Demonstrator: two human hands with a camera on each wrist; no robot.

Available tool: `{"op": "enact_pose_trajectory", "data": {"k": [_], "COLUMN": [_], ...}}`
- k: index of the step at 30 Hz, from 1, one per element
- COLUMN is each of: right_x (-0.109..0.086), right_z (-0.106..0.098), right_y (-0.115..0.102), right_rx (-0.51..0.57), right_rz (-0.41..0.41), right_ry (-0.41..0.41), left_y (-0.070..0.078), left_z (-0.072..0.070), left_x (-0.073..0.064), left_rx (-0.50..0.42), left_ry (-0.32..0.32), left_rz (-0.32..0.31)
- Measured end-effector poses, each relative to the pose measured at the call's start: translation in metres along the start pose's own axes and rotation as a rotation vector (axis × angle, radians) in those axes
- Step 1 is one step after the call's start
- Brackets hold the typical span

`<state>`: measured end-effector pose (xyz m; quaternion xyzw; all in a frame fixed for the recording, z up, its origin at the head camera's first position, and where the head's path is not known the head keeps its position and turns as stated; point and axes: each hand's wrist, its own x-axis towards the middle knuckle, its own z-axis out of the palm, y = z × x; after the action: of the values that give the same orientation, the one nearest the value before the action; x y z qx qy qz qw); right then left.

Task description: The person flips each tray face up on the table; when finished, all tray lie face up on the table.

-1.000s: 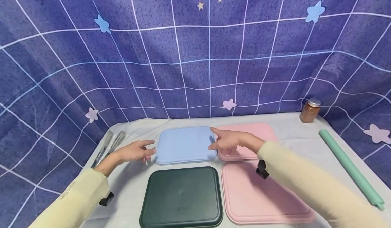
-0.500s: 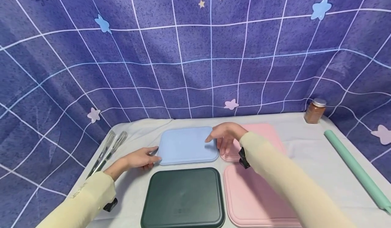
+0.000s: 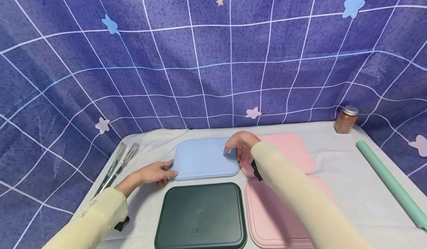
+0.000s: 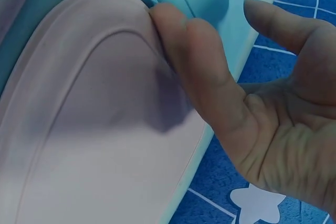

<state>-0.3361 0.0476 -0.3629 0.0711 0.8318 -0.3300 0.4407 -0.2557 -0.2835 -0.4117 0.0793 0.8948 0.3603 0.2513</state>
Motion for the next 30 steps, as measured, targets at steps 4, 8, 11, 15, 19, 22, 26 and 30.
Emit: {"op": "enact_pose_trajectory", "data": {"k": [4, 8, 11, 15, 19, 22, 26, 30], "right_x": [0.002, 0.003, 0.0, 0.003, 0.008, 0.01, 0.01, 0.008], "right_z": [-0.005, -0.007, -0.006, -0.006, -0.006, -0.005, -0.002, 0.002], "right_y": [-0.001, 0.0, 0.0, 0.001, 0.002, 0.003, 0.002, -0.001], "right_rx": [-0.022, -0.019, -0.033, -0.065, -0.062, -0.058, -0.078, -0.119], "right_rz": [0.031, 0.054, 0.027, -0.002, -0.009, -0.029, -0.05, -0.044], "right_ry": [-0.025, -0.03, -0.032, -0.046, -0.047, -0.031, -0.016, -0.023], "left_y": [-0.002, -0.005, -0.008, -0.012, -0.016, -0.02, -0.018, -0.01], "left_z": [-0.002, -0.005, -0.006, -0.008, -0.01, -0.013, -0.016, -0.021], "left_x": [0.001, 0.002, 0.002, 0.001, 0.0, -0.002, -0.006, -0.012], "left_rx": [-0.017, -0.043, -0.051, -0.066, -0.102, -0.147, -0.217, -0.259], "left_ry": [-0.011, -0.023, -0.032, -0.042, -0.058, -0.068, -0.068, -0.037], "left_rz": [-0.024, -0.051, -0.056, -0.055, -0.046, -0.03, -0.037, -0.058]}}
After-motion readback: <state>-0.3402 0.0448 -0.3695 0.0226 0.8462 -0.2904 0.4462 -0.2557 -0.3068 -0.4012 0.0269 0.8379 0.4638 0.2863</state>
